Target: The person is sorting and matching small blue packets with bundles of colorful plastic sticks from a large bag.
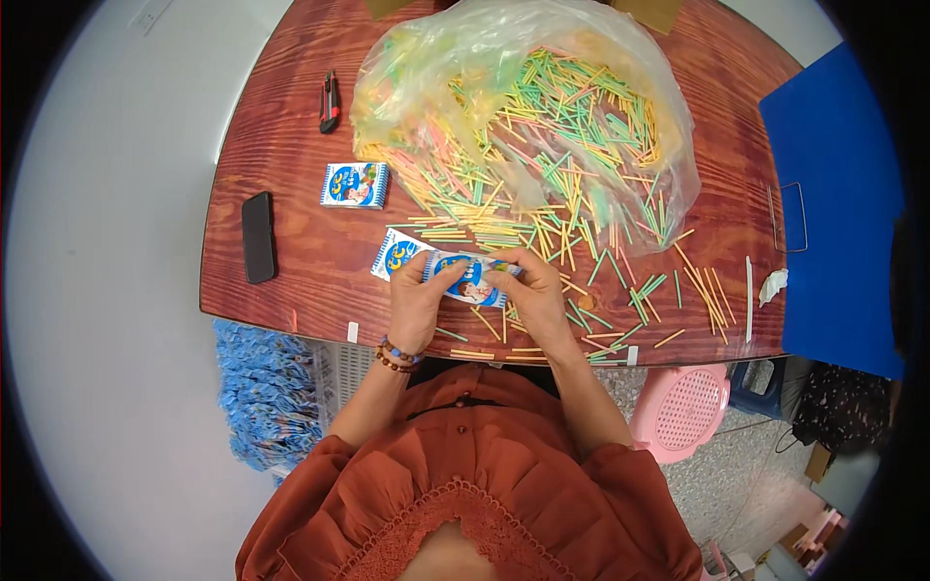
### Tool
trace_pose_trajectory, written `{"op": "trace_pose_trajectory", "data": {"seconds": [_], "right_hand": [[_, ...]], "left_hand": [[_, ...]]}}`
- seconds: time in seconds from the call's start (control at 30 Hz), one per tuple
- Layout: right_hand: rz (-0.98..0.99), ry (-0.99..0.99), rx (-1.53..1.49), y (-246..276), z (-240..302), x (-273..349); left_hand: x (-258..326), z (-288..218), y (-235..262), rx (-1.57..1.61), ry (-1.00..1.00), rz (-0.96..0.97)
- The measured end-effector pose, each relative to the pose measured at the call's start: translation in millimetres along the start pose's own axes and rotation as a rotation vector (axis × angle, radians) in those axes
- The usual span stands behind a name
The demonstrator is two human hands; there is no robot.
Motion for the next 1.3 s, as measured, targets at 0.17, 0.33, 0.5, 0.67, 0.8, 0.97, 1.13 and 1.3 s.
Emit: {"op": "trace_pose_trajectory", "data": {"seconds": [0.17,0.33,0.5,0.67,0.8,0.97,1.13,1.3], "right_hand": [[-0.021,-0.076,-0.079,1,-14,2],[-0.043,-0.076,0.006,2,-21,-1],[0.01,-0.089,0.023,3,-8,-8],[0.01,-0.064,-0.023,6,-8,-13],[0.006,-0.052,-0.022,12,-1,-16],[-0.01,-0.049,0.181,26,10,-24],[-0.051,0.07,0.333,70,23,-87],[-0.43,0.425,1.177,138,61,-194]], "left_hand": [[4,3,2,-0.119,-0.023,0.01],[0,15,9,0.03,0.01,-0.067],[-8,6,-3,0.1,0.087,-0.058],[-10,9,-2,0.099,0.041,-0.05],[-13,9,-6,0.111,0.008,-0.047],[-22,12,-11,0.058,0.038,-0.043],[-33,-5,-16,0.199,-0.043,-0.046],[-38,-5,-10,0.217,-0.057,-0.088]]}}
Point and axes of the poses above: each hand's wrist, its own x-axis away from the middle knuckle, its own y-axis out of the back of the hand, z = x × y, the point moved 10 cm from there along -x, towards the middle knuckle, and after that the axes turned 15 degrees about x, right-handed, at the moved point
